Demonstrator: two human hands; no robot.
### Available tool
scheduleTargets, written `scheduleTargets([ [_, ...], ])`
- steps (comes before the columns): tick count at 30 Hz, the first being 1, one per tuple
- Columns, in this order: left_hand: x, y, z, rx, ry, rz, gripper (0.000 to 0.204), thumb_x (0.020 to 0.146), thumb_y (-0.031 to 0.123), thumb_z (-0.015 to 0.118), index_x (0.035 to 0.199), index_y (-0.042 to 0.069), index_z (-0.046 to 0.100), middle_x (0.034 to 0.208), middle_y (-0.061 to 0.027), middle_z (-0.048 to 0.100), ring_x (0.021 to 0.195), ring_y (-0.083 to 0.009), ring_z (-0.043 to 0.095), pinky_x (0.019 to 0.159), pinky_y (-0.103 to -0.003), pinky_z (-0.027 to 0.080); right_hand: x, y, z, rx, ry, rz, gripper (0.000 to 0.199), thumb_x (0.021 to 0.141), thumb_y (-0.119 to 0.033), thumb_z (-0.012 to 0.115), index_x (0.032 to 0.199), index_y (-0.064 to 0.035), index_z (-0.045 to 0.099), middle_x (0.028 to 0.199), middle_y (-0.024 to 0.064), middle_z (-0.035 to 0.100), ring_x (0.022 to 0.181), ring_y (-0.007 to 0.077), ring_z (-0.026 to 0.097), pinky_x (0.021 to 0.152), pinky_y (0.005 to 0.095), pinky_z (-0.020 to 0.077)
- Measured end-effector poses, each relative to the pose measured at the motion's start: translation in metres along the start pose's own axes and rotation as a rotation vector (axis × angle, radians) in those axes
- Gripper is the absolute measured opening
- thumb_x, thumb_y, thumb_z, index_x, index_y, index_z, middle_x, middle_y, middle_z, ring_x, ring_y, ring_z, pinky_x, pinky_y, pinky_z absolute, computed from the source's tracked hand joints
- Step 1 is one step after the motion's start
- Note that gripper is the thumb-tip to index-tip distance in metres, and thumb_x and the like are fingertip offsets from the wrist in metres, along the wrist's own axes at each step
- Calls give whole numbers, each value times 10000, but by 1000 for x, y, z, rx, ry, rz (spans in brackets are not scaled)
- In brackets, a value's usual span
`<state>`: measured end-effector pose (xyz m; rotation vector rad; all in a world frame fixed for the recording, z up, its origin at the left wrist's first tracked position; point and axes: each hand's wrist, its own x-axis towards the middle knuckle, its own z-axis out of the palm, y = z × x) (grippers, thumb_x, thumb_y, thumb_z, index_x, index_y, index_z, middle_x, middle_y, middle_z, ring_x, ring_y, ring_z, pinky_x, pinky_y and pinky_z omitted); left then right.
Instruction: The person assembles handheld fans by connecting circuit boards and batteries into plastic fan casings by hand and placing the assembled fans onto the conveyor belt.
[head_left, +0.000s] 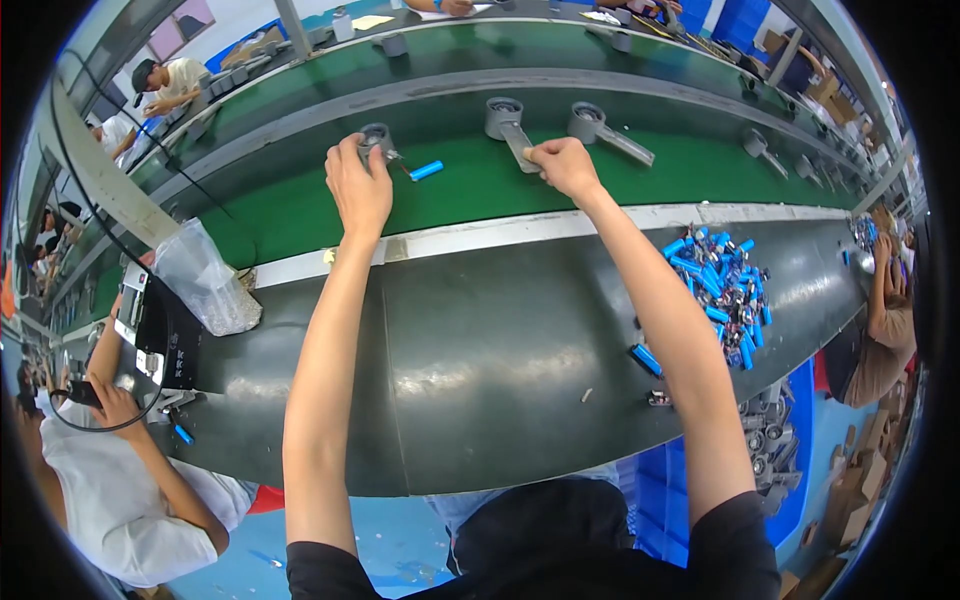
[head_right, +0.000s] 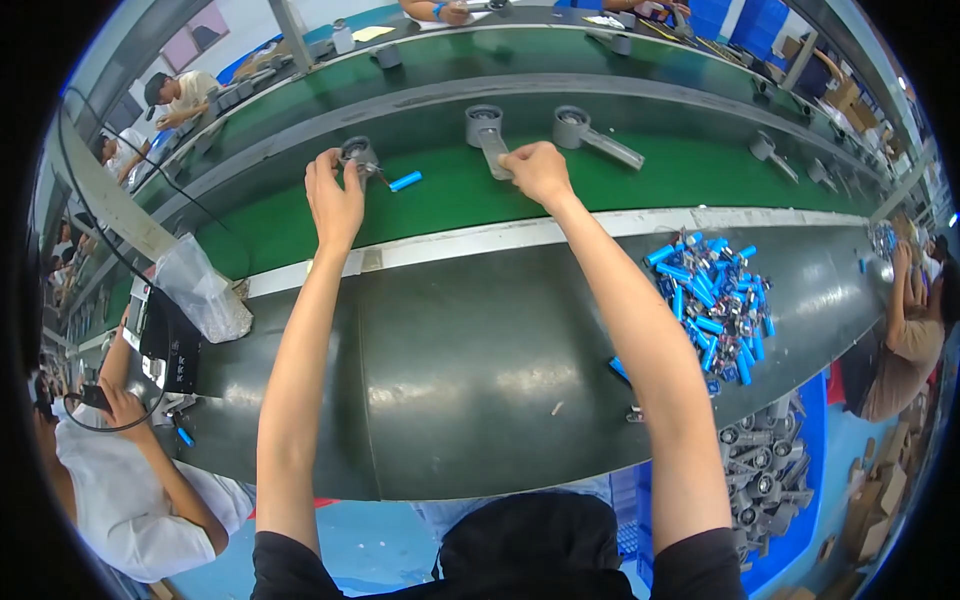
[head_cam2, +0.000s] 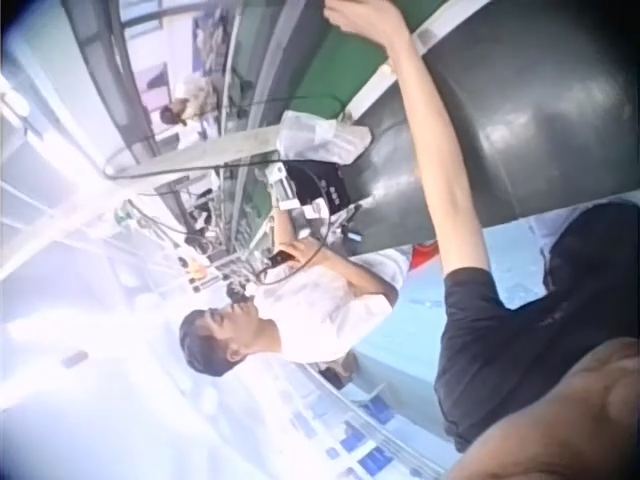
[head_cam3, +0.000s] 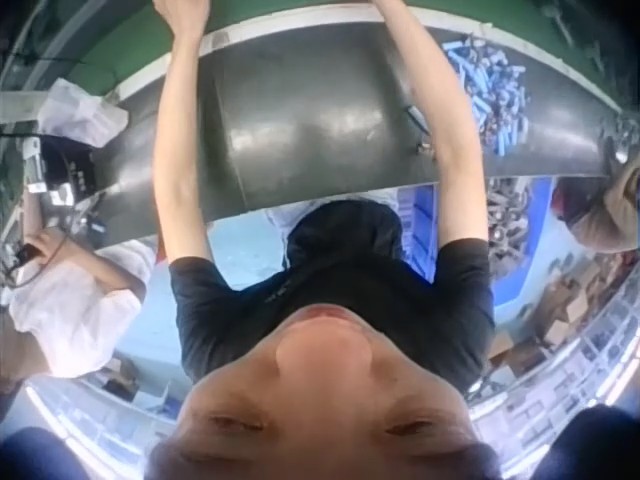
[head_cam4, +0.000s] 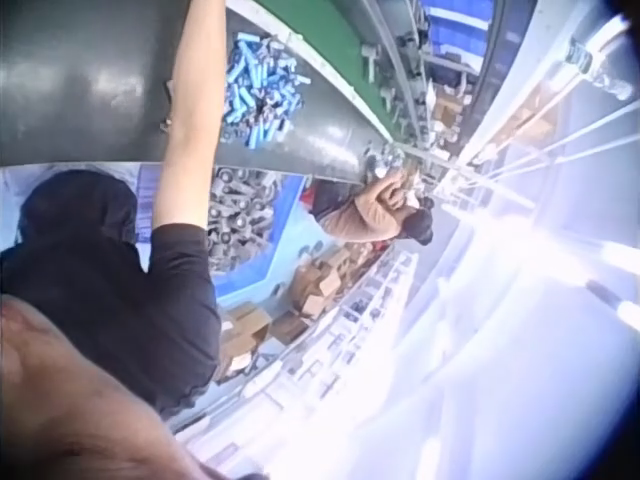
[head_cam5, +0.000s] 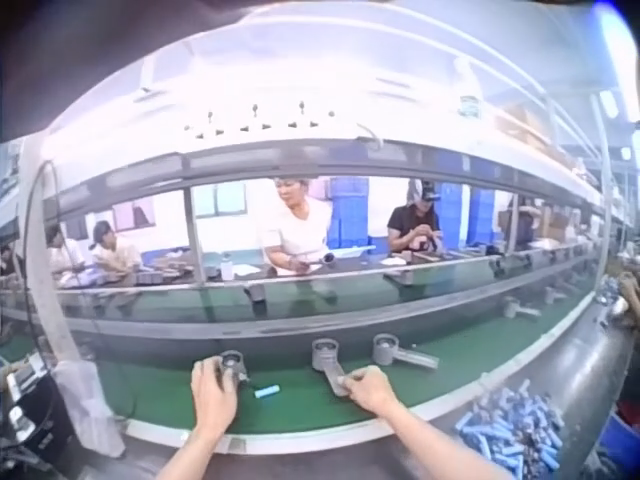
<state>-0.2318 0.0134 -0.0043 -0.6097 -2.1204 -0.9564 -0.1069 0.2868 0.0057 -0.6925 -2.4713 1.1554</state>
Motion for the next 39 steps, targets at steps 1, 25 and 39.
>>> scheduleTargets([
  [1,-2,10,-9,-60,-102,23,350,927,211,658,1206,14,582,1074,-139,599,950,-281,597,819,-412,474,-16,-15,-4,167,-58,40,321,855,-285,734,944,23,740,724,93,699,636,158,653,645,306,524],
  [25,-130,189,-81,-515,-519,73,474,857,159,715,1287,32,560,1228,-161,578,1145,-332,542,978,-415,407,-256,44,-134,-455,10,-415,318,790,-41,732,1105,-33,691,1040,107,660,975,317,601,853,396,492],
  [39,-140,192,-100,-684,-784,290,211,796,-31,705,1006,-19,693,998,-124,607,775,-250,596,709,-321,505,-263,20,-135,564,152,-86,279,887,-7,675,1164,12,698,976,38,653,888,103,617,841,263,506],
])
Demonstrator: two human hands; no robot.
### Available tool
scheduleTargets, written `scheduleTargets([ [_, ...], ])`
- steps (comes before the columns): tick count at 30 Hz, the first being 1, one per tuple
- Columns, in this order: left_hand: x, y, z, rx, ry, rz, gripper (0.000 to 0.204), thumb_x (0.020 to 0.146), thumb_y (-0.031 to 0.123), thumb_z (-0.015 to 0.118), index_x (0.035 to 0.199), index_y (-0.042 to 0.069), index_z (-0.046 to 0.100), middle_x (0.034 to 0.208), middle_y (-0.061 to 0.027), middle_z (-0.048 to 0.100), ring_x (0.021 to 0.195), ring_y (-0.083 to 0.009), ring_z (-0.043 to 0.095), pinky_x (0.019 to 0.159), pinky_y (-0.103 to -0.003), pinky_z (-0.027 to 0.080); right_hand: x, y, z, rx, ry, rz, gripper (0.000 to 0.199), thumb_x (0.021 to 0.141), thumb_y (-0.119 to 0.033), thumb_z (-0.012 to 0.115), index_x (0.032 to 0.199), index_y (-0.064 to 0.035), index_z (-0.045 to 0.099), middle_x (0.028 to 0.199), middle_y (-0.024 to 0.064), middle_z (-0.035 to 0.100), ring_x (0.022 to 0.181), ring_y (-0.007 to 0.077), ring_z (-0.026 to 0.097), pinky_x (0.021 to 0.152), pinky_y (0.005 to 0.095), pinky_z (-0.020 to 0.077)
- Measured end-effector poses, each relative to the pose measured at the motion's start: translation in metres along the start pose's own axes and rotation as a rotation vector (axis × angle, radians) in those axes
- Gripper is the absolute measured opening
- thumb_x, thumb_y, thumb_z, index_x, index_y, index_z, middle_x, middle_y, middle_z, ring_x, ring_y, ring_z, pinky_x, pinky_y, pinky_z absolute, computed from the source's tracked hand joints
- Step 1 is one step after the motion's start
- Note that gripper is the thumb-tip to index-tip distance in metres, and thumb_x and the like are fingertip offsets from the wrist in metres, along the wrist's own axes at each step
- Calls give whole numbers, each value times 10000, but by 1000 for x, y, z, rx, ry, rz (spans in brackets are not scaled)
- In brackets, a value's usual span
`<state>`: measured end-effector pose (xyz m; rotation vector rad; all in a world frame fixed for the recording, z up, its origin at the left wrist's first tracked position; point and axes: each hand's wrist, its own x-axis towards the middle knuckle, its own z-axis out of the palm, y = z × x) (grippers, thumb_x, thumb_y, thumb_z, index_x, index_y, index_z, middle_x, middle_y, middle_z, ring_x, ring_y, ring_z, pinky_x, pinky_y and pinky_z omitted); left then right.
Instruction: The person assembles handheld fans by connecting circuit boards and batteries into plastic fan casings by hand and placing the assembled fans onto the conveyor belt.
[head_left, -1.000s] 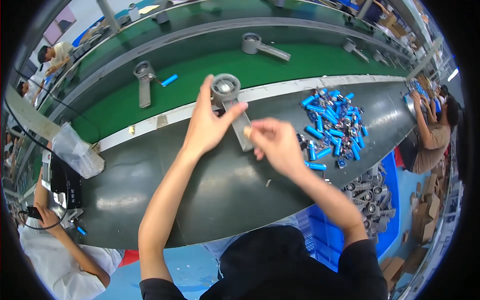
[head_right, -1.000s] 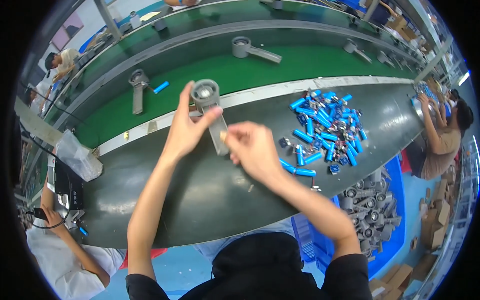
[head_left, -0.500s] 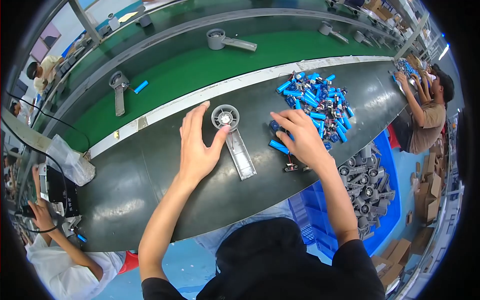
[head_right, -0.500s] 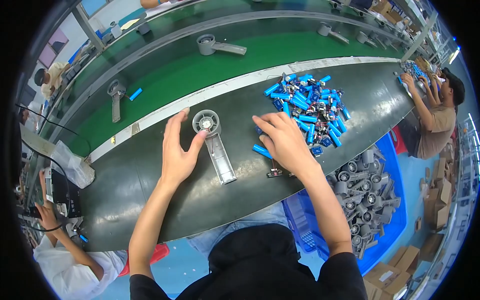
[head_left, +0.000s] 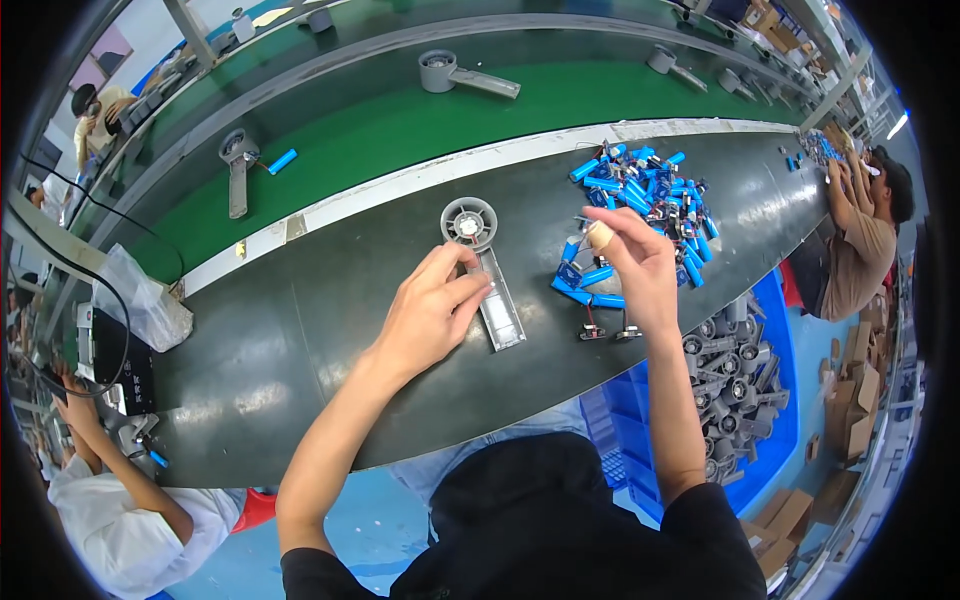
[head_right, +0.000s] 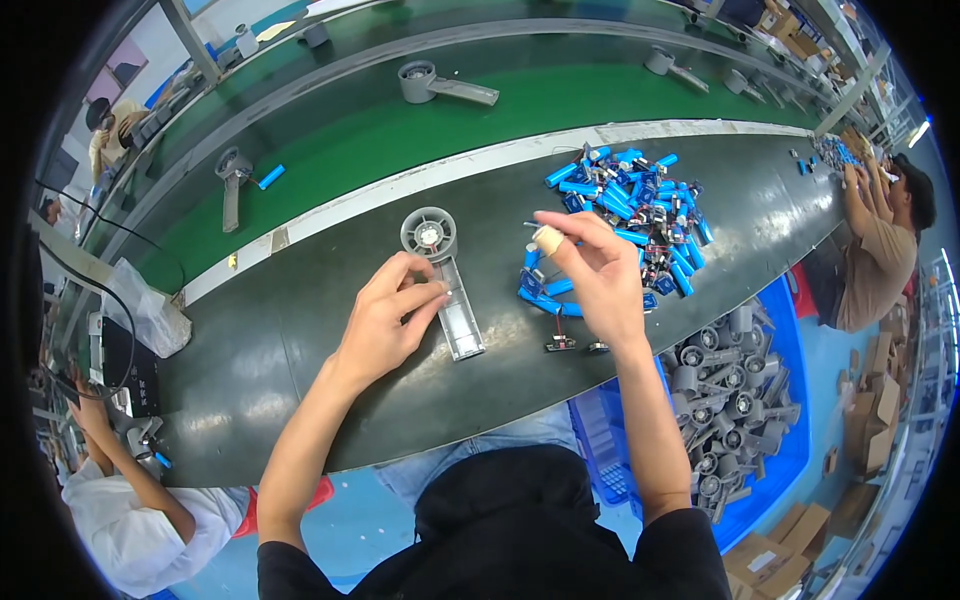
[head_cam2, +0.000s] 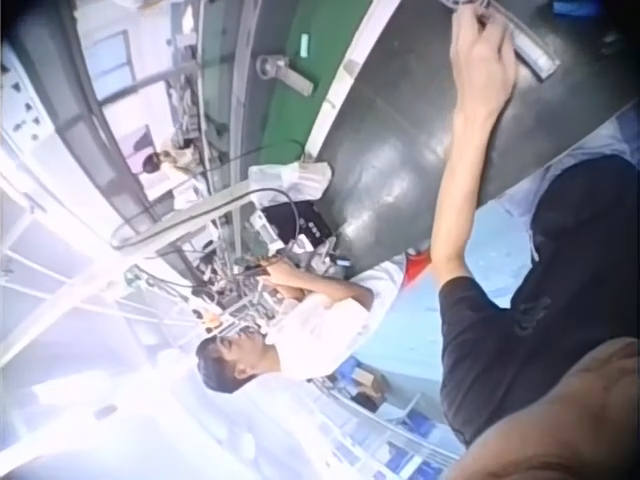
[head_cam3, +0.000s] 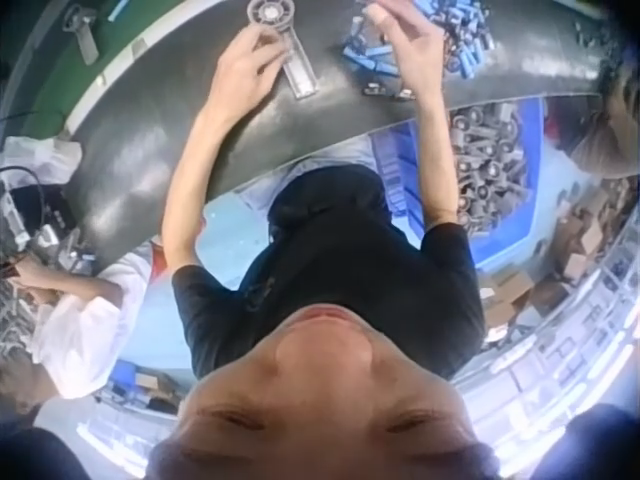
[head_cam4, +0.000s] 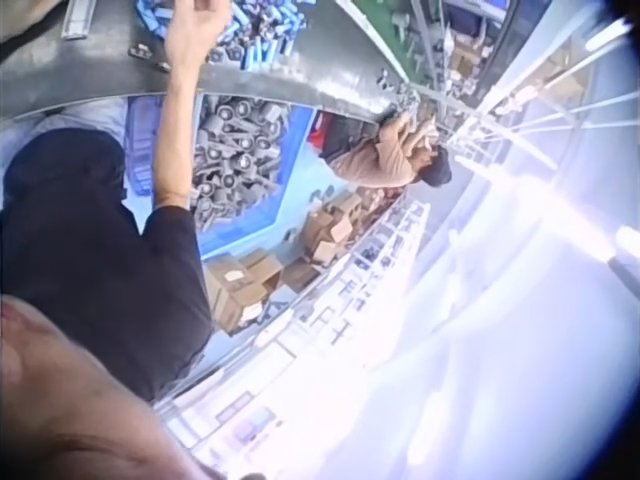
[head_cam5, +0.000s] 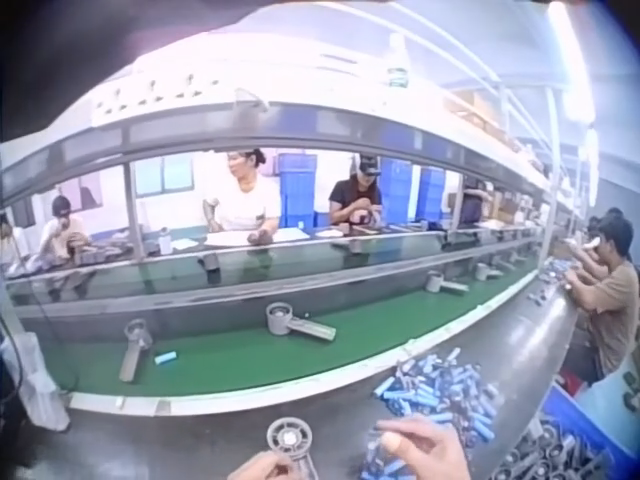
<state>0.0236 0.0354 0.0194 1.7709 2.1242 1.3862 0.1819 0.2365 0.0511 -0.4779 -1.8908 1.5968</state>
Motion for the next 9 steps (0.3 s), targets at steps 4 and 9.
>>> scheduleTargets([
  [4,3,-7,4,-134,169,45,95,905,-23,619,992,-28,657,1030,-134,682,679,-170,595,630,-279,495,-4,3,0,143,-107,163,240,909,-48,672,1134,28,703,1039,52,671,932,93,614,811,249,494],
  [9,-2,0,-1,-679,169,-387,92,1003,57,534,1051,5,593,1055,-106,714,613,-98,581,545,-218,458,1,9,-1,-697,-14,-78,212,931,-133,679,1131,-134,749,1116,100,702,1057,216,666,941,326,506],
])
